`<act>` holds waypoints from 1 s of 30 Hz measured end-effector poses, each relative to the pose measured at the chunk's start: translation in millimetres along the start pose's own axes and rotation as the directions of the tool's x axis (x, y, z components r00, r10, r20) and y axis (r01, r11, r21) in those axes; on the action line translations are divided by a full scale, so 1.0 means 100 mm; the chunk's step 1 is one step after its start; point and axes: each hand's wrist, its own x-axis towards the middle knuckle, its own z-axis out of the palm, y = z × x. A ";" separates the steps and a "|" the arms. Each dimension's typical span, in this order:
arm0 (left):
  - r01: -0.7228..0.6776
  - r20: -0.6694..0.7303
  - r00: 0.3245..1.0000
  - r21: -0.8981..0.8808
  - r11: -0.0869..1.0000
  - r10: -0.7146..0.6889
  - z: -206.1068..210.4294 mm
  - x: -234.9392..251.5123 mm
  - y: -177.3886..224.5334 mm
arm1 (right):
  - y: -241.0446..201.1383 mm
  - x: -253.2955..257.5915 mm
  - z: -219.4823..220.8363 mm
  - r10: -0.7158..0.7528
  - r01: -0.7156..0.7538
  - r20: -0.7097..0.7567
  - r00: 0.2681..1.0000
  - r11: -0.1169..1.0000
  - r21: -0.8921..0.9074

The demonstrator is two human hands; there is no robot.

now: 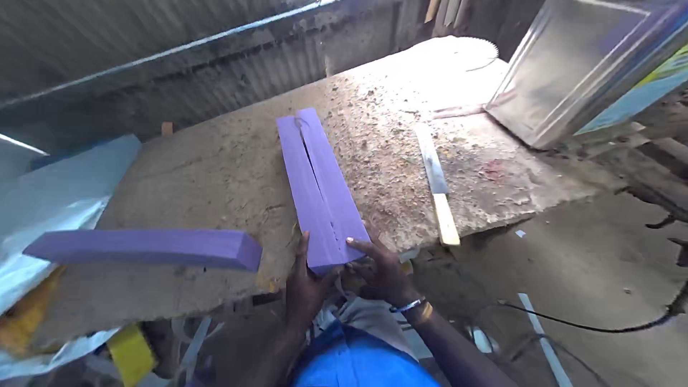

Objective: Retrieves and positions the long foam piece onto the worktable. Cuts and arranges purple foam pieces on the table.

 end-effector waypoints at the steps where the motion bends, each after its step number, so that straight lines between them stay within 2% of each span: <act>1: 0.021 0.029 0.999 0.045 0.999 -0.022 -0.01 -0.04 -0.07 | -0.01 -0.05 0.02 0.013 -0.012 0.036 0.999 0.999 -0.044; 3: 0.009 0.075 0.997 0.120 0.993 -0.018 -0.02 -0.05 -0.22 | -0.06 -0.06 0.08 0.031 -0.019 0.081 0.996 0.989 -0.146; 6: -0.043 0.062 0.998 0.163 0.986 0.033 -0.05 -0.05 -0.22 | -0.25 -0.06 0.11 0.072 -0.063 0.040 0.997 0.980 -0.187; 10: 0.020 0.141 0.989 0.162 0.987 -0.043 -0.11 -0.05 -0.13 | -0.31 -0.08 0.06 0.040 -0.035 0.014 0.999 0.966 -0.256; 12: -0.025 0.130 0.991 0.154 0.988 0.005 -0.13 -0.10 -0.22 | -0.29 -0.13 0.12 0.034 -0.029 0.014 0.999 0.962 -0.273; 14: -0.091 0.108 0.991 0.140 0.986 0.076 -0.11 -0.11 -0.22 | -0.34 -0.13 0.08 0.101 -0.087 0.033 0.994 0.953 -0.292; 17: -0.100 0.110 0.990 0.118 0.988 0.087 -0.12 -0.19 -0.13 | -0.43 -0.22 0.05 0.141 -0.121 0.036 0.989 0.936 -0.329; 21: -0.075 0.083 0.994 0.118 0.990 0.066 -0.02 -0.15 -0.23 | -0.46 -0.58 0.08 0.157 -0.158 -0.031 0.987 0.932 -0.326; 24: -0.098 0.062 0.994 0.112 0.989 0.092 -0.04 -0.33 -0.33 | -0.32 -1.04 0.13 0.265 -0.266 -0.050 0.963 0.903 -0.338; 26: -0.175 0.045 0.984 0.141 0.974 0.170 0.04 -0.59 -0.51 | -0.06 -1.39 -0.03 0.399 -0.362 0.045 0.916 0.869 -0.336; 27: -0.210 0.054 0.978 0.163 0.964 0.204 0.06 -0.75 -0.64 | 0.11 -1.58 -0.14 0.503 -0.440 0.115 0.857 0.828 -0.347; 29: -0.190 0.118 0.979 0.253 0.949 0.165 0.09 -1.13 -0.92 | 0.49 -1.95 -0.42 0.704 -0.613 0.207 0.679 0.699 -0.367; 30: -0.184 0.171 0.976 0.334 0.924 0.133 0.12 -1.33 -1.03 | 0.70 -2.15 -0.60 0.773 -0.685 0.205 0.601 0.630 -0.366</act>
